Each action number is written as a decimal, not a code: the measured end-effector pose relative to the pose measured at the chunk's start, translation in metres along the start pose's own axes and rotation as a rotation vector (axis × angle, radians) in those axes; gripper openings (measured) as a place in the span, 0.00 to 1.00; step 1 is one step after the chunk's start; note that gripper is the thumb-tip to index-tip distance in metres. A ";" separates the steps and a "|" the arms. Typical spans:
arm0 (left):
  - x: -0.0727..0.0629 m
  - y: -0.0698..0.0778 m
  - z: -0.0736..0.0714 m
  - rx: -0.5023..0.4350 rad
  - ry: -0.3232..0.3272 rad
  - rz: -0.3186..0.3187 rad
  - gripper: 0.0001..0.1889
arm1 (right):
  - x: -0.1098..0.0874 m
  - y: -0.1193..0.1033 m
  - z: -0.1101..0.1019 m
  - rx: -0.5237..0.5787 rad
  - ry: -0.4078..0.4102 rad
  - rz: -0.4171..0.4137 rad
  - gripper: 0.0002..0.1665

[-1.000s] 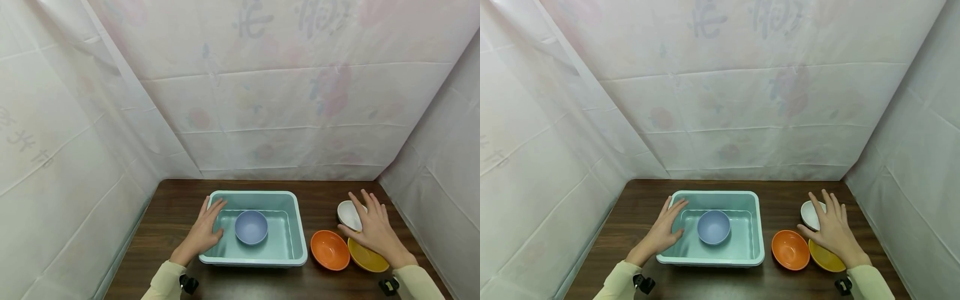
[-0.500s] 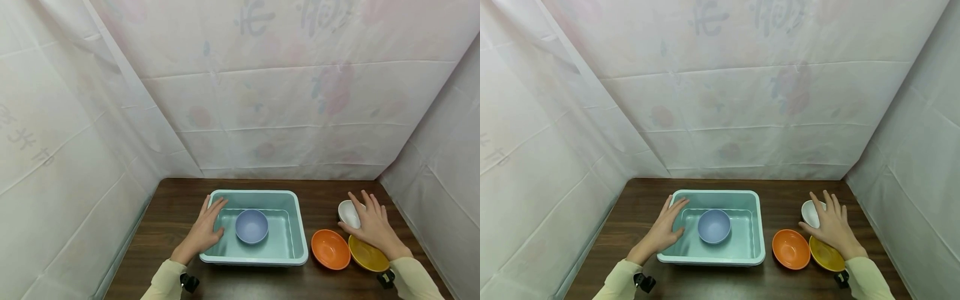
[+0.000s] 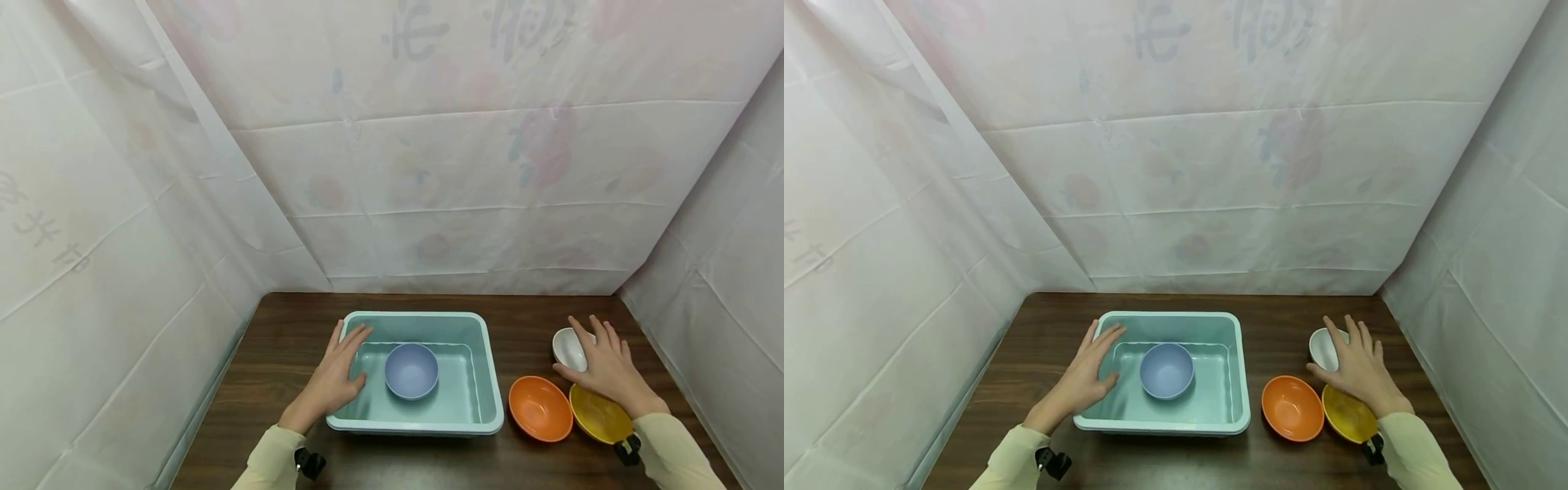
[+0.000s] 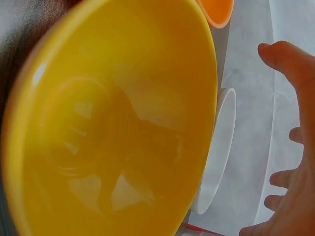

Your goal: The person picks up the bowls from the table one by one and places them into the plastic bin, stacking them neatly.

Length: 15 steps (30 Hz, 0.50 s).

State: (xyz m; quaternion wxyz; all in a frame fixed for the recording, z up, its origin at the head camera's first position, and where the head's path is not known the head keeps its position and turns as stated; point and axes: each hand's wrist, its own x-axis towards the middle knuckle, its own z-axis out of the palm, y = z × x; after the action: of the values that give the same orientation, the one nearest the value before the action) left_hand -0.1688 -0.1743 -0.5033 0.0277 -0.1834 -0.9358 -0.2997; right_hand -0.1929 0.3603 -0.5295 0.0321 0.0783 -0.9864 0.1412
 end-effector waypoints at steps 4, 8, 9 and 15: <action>-0.001 0.000 0.000 -0.004 -0.002 -0.003 0.44 | 0.003 0.003 0.001 -0.015 -0.020 0.007 0.66; -0.001 0.000 0.001 -0.007 -0.001 -0.003 0.44 | 0.005 0.005 0.002 -0.014 -0.049 0.016 0.66; -0.001 0.000 0.001 -0.007 -0.001 -0.003 0.44 | 0.005 0.005 0.002 -0.011 -0.059 0.020 0.66; -0.001 0.000 0.001 -0.007 -0.005 -0.006 0.44 | 0.007 0.006 0.002 0.003 -0.107 0.046 0.66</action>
State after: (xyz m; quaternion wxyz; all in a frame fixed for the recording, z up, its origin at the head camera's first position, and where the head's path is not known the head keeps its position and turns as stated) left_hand -0.1674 -0.1741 -0.5044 0.0237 -0.1813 -0.9355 -0.3024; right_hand -0.2006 0.3642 -0.5322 -0.0240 0.0629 -0.9880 0.1388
